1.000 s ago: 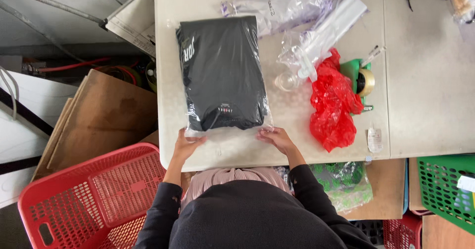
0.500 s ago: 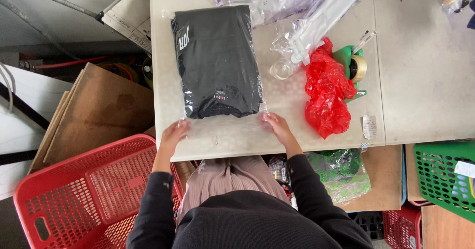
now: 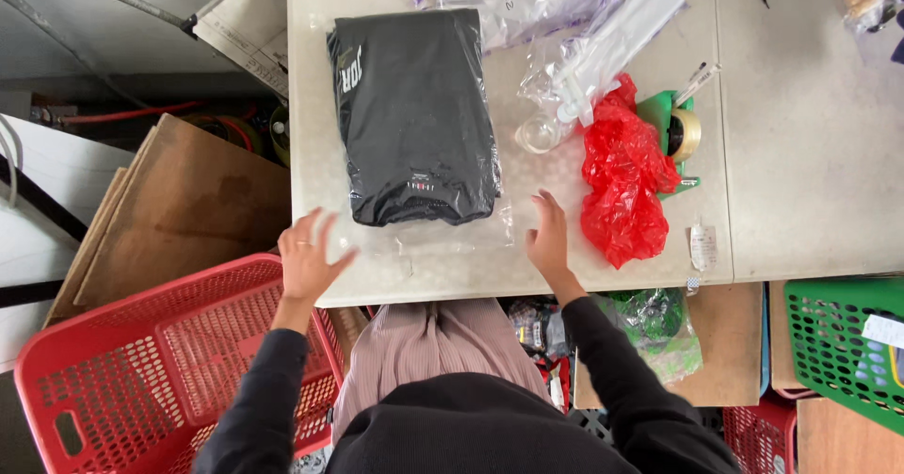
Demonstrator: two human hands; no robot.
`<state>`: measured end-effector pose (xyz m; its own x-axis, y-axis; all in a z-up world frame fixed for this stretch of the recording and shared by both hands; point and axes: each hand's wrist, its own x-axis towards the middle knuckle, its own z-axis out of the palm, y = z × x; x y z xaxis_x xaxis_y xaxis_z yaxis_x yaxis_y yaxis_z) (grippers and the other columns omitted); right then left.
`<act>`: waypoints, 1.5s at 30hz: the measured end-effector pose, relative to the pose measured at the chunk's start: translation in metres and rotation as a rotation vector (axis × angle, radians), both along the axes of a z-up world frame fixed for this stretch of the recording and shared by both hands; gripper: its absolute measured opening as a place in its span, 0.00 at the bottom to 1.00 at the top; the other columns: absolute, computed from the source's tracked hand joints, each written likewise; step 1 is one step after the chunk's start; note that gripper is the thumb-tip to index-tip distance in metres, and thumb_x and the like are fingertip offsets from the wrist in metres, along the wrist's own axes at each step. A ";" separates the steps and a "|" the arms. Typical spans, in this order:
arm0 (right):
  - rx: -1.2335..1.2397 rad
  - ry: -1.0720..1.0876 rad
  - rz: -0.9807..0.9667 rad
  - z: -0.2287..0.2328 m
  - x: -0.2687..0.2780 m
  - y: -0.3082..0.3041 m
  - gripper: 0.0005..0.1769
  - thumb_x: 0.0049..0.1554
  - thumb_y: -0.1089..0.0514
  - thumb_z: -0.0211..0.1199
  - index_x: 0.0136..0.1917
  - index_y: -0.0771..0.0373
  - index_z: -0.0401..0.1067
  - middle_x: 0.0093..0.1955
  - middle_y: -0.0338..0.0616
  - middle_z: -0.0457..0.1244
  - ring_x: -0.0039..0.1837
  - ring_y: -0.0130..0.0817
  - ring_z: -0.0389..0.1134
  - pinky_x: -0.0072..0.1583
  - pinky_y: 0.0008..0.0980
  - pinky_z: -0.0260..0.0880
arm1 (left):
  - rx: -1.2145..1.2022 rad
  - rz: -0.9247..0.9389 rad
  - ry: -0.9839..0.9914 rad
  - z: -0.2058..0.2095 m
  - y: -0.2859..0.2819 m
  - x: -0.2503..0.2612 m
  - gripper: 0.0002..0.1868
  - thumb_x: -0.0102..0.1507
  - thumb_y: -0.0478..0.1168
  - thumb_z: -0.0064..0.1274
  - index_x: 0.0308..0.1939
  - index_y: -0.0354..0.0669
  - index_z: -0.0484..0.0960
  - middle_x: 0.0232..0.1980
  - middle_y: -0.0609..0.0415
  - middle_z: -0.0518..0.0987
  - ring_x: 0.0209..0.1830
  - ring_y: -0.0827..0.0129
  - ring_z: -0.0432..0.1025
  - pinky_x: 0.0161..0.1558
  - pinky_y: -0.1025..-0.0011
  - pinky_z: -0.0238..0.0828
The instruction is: The person organizes folded garments on a table, applies a spray from a bottle to them, and then seals a folded shirt inside a clear plastic bag.
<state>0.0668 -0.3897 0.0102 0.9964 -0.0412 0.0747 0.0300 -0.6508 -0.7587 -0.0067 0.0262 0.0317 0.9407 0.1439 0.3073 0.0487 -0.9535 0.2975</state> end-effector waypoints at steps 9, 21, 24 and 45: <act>-0.756 -0.861 0.883 0.024 0.049 0.016 0.19 0.58 0.59 0.50 0.63 0.50 0.62 0.73 0.36 0.50 0.72 0.28 0.51 0.70 0.39 0.48 | 0.580 -0.952 -0.011 0.010 0.008 0.051 0.41 0.50 0.58 0.46 0.66 0.52 0.58 0.75 0.64 0.48 0.75 0.74 0.40 0.71 0.64 0.39; -0.389 -0.420 0.900 -0.031 0.045 0.004 0.19 0.56 0.58 0.51 0.61 0.48 0.66 0.71 0.35 0.54 0.72 0.33 0.53 0.68 0.43 0.51 | 0.509 -1.228 0.354 0.005 0.029 0.077 0.50 0.50 0.68 0.41 0.69 0.48 0.47 0.75 0.64 0.42 0.75 0.73 0.33 0.74 0.62 0.19; -0.189 -0.214 0.742 -0.050 0.037 -0.004 0.14 0.52 0.50 0.61 0.54 0.40 0.73 0.66 0.33 0.59 0.70 0.31 0.55 0.67 0.46 0.48 | 0.458 -1.349 0.282 0.007 0.036 0.083 0.42 0.49 0.50 0.51 0.64 0.42 0.54 0.75 0.60 0.44 0.75 0.68 0.36 0.74 0.60 0.23; 0.583 0.458 0.051 -0.016 0.032 0.012 0.05 0.52 0.58 0.66 0.43 0.60 0.76 0.48 0.40 0.65 0.35 0.24 0.57 0.36 0.21 0.57 | -0.897 0.015 0.069 0.005 -0.014 0.003 0.06 0.62 0.41 0.52 0.40 0.55 0.84 0.52 0.57 0.78 0.51 0.67 0.73 0.56 0.68 0.67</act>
